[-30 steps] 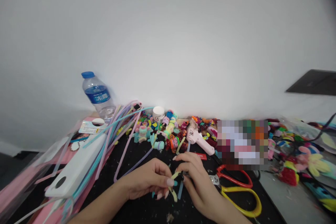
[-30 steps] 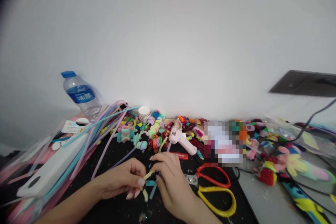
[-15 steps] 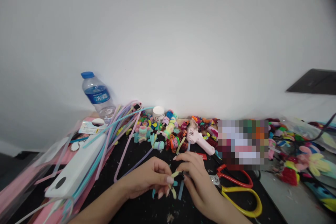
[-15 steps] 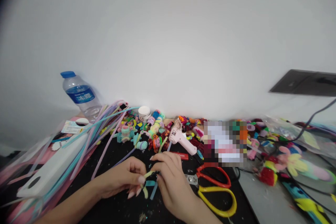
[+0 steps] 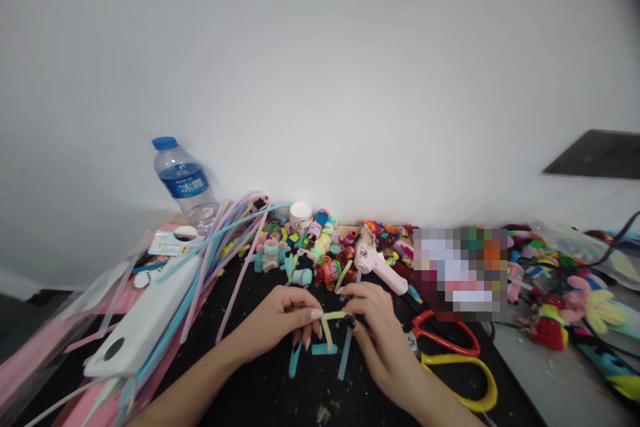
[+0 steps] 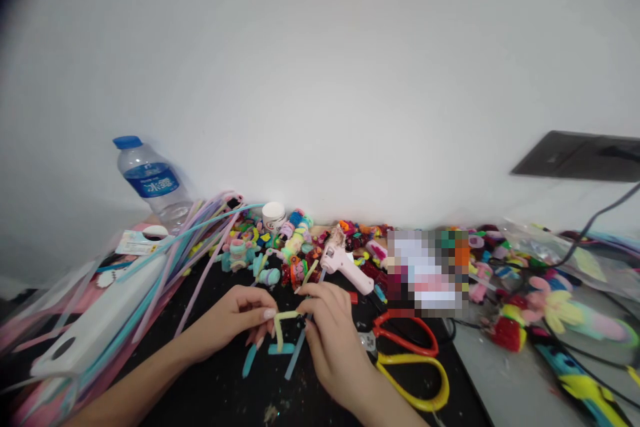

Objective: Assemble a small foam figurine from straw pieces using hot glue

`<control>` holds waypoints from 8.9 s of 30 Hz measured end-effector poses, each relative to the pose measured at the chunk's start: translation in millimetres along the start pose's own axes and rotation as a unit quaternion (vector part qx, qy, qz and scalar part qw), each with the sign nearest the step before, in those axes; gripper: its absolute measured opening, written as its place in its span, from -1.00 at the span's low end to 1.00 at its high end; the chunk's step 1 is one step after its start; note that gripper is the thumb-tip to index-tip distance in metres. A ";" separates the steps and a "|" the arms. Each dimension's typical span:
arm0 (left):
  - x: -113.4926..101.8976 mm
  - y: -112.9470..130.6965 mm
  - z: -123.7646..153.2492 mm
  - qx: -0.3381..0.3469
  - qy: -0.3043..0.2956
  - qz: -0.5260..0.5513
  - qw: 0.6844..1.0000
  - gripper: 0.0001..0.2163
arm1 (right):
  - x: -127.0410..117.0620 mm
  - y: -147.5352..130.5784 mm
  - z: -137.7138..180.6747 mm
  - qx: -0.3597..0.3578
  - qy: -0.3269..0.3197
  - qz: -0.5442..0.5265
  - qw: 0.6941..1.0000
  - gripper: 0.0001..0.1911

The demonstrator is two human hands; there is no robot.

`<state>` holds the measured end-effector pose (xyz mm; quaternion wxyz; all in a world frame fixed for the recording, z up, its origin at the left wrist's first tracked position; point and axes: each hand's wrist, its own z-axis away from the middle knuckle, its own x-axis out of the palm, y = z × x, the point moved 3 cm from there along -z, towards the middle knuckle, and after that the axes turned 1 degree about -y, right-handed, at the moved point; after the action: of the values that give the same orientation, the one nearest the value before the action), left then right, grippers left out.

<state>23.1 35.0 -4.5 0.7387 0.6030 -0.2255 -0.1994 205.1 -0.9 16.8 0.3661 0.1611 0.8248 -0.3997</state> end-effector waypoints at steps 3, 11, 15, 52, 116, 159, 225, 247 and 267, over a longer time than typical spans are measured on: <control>0.0 0.4 0.4 0.005 0.004 -0.010 1.000 -0.79 | 0.7 0.3 0.2 0.001 -0.001 0.008 1.000 -0.76; 2.9 -0.6 2.5 -0.014 -0.004 -0.053 0.998 -0.82 | -0.5 -0.4 -1.5 -0.001 0.002 0.017 1.000 -0.76; 4.9 -2.2 2.4 -0.019 -0.008 -0.058 0.998 -0.83 | 0.0 -0.9 -1.5 0.000 -0.005 0.017 1.000 -0.75; 14.0 8.6 7.8 -0.011 -0.053 -0.153 0.987 -0.69 | -0.6 -0.6 -1.7 -0.002 -0.004 0.016 1.000 -0.74; -18.4 1.9 0.7 0.056 0.224 -0.157 0.960 -0.77 | -23.4 66.1 -3.5 0.181 0.156 0.191 0.952 -0.53; -4.2 11.1 9.5 0.176 0.239 -0.354 0.887 -0.83 | -11.8 37.7 -6.0 0.155 -0.034 0.057 0.986 -0.88; -13.1 16.9 14.4 0.205 0.289 -0.348 0.868 -0.86 | -6.5 47.1 -3.9 0.195 -0.027 0.044 0.980 -0.85; -19.5 16.8 14.4 0.154 0.350 -0.216 0.898 -0.86 | -18.6 48.7 -4.7 0.181 0.070 0.138 0.971 -0.67; -17.4 18.0 16.1 0.157 0.339 -0.158 0.914 -0.88 | -13.2 65.3 -1.5 0.207 0.125 0.323 0.915 -0.47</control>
<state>0.1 35.5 14.3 0.6253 0.7705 0.1085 -0.0593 249.8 41.7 -8.3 0.3277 0.5397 0.6654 -0.3982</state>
